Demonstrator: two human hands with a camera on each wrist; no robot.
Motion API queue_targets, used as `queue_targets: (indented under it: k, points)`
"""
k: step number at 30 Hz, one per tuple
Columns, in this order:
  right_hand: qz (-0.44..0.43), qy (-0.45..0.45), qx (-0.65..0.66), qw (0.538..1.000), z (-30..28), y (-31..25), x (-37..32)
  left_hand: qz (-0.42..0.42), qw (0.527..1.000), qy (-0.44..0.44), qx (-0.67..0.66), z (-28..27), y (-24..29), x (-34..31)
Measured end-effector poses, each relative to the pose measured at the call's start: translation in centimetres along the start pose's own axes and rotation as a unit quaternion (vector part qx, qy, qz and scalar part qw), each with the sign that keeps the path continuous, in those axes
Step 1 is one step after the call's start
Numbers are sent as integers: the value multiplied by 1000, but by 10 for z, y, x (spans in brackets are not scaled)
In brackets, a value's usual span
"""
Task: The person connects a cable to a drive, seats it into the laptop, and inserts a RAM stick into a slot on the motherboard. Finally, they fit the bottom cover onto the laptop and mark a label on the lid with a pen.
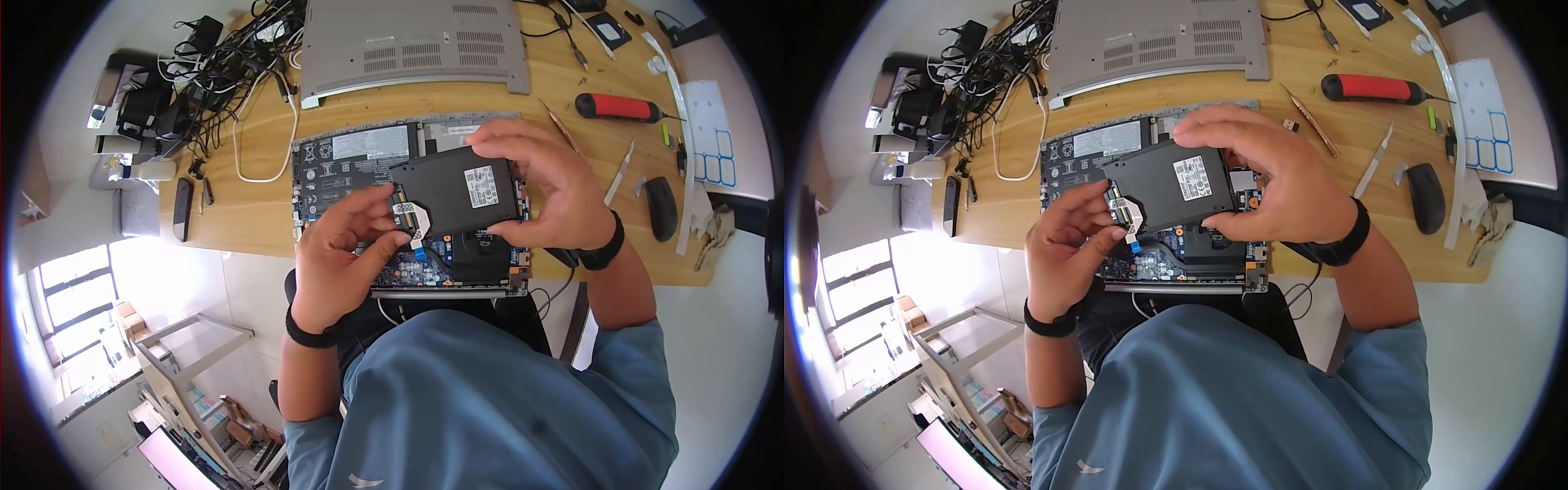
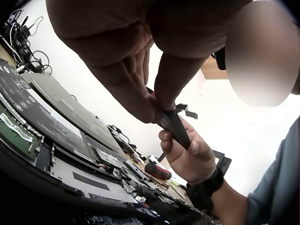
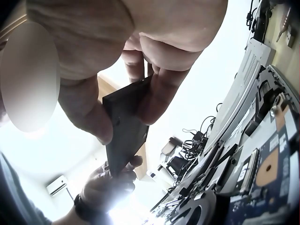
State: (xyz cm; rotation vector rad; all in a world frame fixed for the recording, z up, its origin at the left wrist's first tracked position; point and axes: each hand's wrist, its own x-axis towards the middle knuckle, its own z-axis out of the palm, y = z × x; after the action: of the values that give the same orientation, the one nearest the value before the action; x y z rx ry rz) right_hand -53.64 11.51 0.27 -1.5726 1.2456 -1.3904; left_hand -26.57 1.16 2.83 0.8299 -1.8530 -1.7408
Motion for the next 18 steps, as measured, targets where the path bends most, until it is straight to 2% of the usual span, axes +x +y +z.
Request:
queue_targets:
  k: [2,4,8,10,13,18]
  points:
    - [-2,2,1,1000,1,0,0,-8,1000,10,10,4,6,-2]
    - [2,11,22,1000,2,-1,-1,-49,998,21,-45,8,13,-4]
    - [2,-4,12,1000,1,-3,-1,-46,994,34,-90,1,9,-7]
    - [-6,-19,47,999,2,-4,-1,-79,993,-14,-85,-9,6,-7]
    - [-27,-65,51,996,1,-5,0,-59,985,-60,-151,-13,1,-8]
    - [-37,-78,51,995,5,-10,2,-93,975,-81,-184,-4,-5,-13]
